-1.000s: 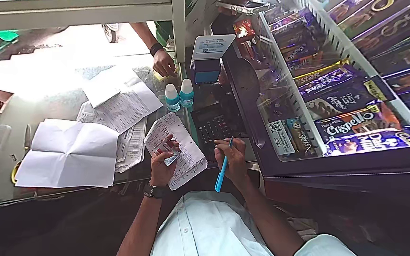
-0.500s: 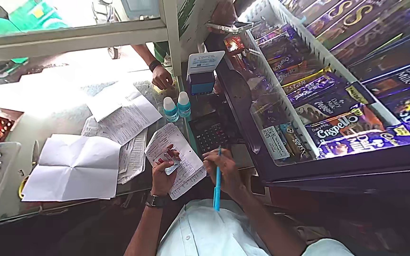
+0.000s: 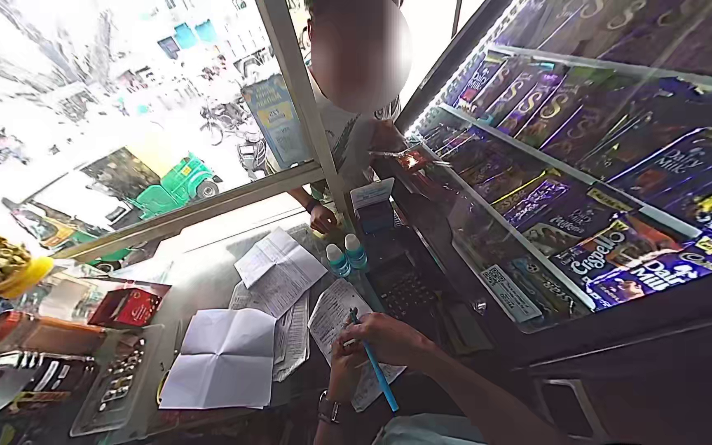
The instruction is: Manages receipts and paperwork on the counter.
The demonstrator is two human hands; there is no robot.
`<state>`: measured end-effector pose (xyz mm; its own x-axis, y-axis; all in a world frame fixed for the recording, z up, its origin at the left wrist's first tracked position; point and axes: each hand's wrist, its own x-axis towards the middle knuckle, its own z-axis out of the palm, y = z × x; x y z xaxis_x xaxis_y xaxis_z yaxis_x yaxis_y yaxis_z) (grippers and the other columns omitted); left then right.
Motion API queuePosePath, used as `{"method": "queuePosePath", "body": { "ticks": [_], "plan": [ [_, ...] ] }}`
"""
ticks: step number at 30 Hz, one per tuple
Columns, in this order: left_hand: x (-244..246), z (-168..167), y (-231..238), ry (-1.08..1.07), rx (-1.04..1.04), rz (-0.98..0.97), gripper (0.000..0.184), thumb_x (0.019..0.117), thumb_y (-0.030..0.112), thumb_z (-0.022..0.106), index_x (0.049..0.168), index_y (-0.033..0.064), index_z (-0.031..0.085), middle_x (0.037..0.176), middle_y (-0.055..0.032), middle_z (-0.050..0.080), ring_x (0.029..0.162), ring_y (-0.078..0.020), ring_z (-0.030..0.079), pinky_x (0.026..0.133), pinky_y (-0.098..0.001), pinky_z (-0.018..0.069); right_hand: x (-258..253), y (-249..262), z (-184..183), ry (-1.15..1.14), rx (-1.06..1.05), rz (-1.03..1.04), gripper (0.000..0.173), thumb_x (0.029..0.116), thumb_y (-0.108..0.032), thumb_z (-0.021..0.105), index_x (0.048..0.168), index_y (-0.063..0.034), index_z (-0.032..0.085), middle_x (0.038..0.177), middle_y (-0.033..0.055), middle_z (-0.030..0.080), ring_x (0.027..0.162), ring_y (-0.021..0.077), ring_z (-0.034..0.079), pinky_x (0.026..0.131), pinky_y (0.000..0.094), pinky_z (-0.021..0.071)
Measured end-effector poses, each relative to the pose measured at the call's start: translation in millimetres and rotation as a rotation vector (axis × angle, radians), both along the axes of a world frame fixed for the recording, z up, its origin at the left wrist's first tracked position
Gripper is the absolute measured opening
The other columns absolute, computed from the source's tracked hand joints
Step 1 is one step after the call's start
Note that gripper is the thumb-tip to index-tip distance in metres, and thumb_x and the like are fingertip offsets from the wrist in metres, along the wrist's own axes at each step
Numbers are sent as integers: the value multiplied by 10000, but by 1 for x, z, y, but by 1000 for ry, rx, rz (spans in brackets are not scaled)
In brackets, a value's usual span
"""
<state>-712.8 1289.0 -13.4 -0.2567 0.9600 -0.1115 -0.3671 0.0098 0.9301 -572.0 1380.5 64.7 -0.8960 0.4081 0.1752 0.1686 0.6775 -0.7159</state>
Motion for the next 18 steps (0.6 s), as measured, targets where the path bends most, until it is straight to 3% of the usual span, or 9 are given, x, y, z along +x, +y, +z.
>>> {"method": "queuePosePath", "body": {
  "ticks": [2,4,6,9,12,14,16,18],
  "plan": [
    [1,1,0,-25,39,-1,426,786,-85,655,1204,-7,615,989,-5,744,887,-66,709,833,-274,596,-1,3,1,-9,-12,20,277,919,-90,695,1192,-114,731,1023,160,738,943,342,704,871,512,541],
    [2,3,-1,-42,63,-6,317,806,-109,628,1074,56,666,895,27,754,818,-50,710,789,-261,600,-3,7,-4,-27,-23,51,320,908,-75,707,1226,-107,720,1059,164,735,975,345,702,899,518,537],
    [2,6,0,-46,76,-5,299,808,-120,595,1030,66,671,866,31,751,802,-50,708,780,-258,598,-5,13,-7,-19,-19,69,341,894,-64,717,1232,-106,719,1063,162,739,972,343,705,893,528,537],
    [4,10,-4,-88,107,4,282,844,-29,675,1107,69,650,953,41,758,894,-40,712,849,-262,593,0,13,-4,27,-40,44,328,897,-57,712,1223,-94,722,1030,159,747,934,324,715,861,526,540],
    [-5,-11,4,-239,258,-41,310,869,290,752,1136,134,751,1136,2,752,1090,-92,683,998,-316,532,13,14,8,186,-50,-60,310,887,-15,698,1194,-52,725,1047,138,757,948,263,729,883,448,560],
    [-8,-13,12,-354,280,-55,418,921,451,679,1142,103,747,1130,-82,755,1078,-189,711,981,-362,556,23,17,16,369,-81,-224,301,894,-25,709,1195,-24,725,1073,117,761,975,195,734,918,371,579],
    [-13,-15,18,-347,290,-114,654,978,538,539,1346,-1,589,1201,-194,715,1102,-283,700,976,-397,546,28,25,20,599,-83,-442,284,909,-75,718,1187,-22,721,1085,68,755,974,104,722,907,288,595],
    [-14,-16,19,-334,261,-107,656,1000,465,546,1416,-41,509,1201,-215,706,1063,-275,711,940,-370,564,28,36,21,783,-42,-659,281,903,-103,732,1172,-22,723,1079,42,756,980,65,719,894,244,606]
  ]
}}
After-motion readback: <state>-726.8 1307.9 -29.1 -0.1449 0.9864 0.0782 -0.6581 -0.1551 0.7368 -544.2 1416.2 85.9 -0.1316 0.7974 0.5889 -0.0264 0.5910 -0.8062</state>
